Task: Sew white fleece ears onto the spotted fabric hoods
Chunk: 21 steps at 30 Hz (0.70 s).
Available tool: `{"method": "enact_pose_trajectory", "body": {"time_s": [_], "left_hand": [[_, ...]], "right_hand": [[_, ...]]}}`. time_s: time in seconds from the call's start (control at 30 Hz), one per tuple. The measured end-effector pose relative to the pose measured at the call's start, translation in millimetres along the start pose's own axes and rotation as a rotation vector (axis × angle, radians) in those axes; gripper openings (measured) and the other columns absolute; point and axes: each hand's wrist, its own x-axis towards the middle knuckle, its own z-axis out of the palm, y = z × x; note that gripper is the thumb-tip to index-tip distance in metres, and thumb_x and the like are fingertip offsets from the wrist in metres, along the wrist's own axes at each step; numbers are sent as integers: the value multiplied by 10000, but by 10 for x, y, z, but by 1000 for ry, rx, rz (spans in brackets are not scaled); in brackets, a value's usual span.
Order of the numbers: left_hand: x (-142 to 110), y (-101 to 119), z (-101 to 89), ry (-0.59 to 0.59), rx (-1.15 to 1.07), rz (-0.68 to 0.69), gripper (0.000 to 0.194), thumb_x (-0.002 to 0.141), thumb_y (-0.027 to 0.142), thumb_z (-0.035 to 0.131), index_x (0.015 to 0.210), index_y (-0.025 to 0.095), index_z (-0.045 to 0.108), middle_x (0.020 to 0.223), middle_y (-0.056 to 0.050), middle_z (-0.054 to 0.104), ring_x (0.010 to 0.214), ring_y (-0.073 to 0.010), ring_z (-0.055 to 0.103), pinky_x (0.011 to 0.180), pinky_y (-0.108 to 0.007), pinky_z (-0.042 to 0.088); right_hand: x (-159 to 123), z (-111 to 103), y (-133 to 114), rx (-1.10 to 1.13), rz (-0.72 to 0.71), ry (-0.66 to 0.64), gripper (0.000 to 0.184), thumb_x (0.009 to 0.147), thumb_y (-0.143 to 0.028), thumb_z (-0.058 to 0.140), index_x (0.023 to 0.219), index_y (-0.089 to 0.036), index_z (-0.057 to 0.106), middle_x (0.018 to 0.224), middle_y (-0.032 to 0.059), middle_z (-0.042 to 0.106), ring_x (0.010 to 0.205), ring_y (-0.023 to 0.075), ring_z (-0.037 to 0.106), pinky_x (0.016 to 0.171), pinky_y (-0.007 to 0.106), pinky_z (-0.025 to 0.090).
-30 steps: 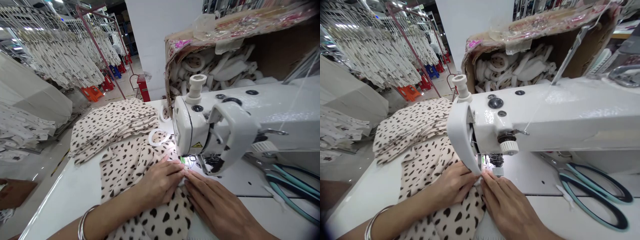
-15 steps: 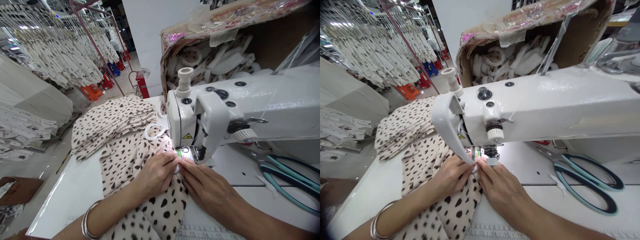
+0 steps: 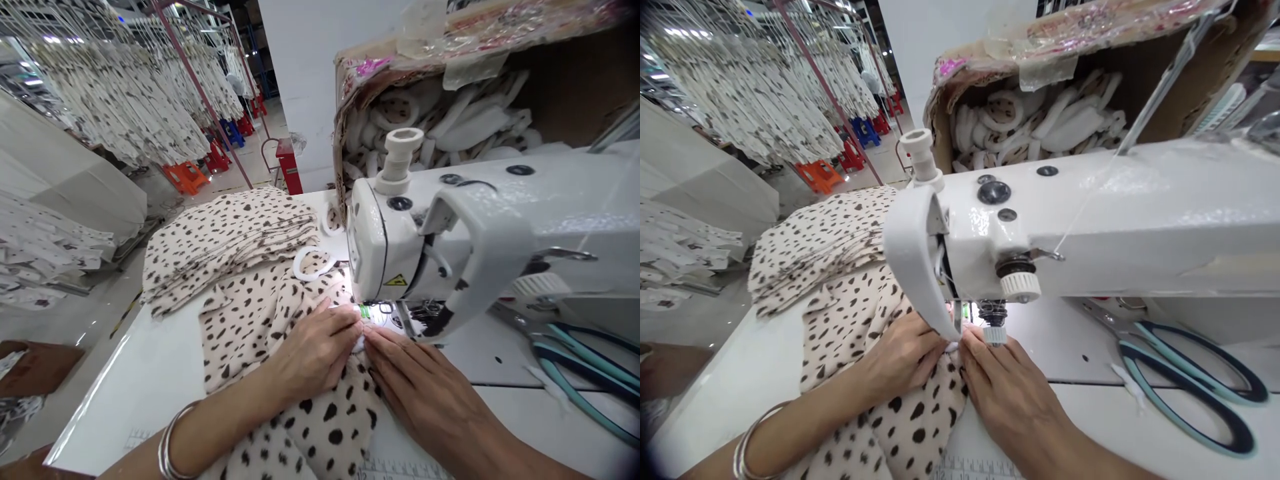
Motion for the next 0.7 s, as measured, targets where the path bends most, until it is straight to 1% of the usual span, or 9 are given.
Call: {"method": "enact_pose_trajectory", "body": {"time_s": [0.1,0.27,0.43,0.57,0.7], "left_hand": [[0,10,-9,8,17,4,180,944,104,406,1012,148,568,1012,-85,628,998,-200,604,929,-391,514],[12,-8,-16,-9,31,-1,194,949,117,391,1013,151,570,1016,-84,611,1004,-201,590,907,-378,516],[41,-17,-15,-16,26,-2,208,953,115,365,965,145,570,1012,-84,589,910,-190,579,868,-376,509],[44,-3,-17,-13,25,-8,208,953,119,359,978,139,565,1005,-88,576,851,-183,559,828,-373,509],[29,-5,-13,-19,31,-14,200,950,129,366,1018,151,552,1027,-89,565,890,-188,563,842,-377,512]], "right_hand": [[10,6,-9,11,33,32,433,886,-32,394,1289,-83,543,1319,142,575,1190,257,537,948,423,439],[75,11,-7,6,48,40,377,912,-73,408,1250,-86,574,1263,146,611,1165,241,552,951,396,420],[82,34,-20,21,73,80,351,921,-81,401,1211,-85,599,1196,136,650,1112,235,575,934,402,411],[28,88,-46,27,67,74,376,898,-79,420,1238,-83,580,1227,136,635,1145,248,552,956,427,396],[7,118,-58,-7,64,67,387,886,-88,449,1254,-89,571,1265,135,612,1150,246,551,930,416,405]]}}
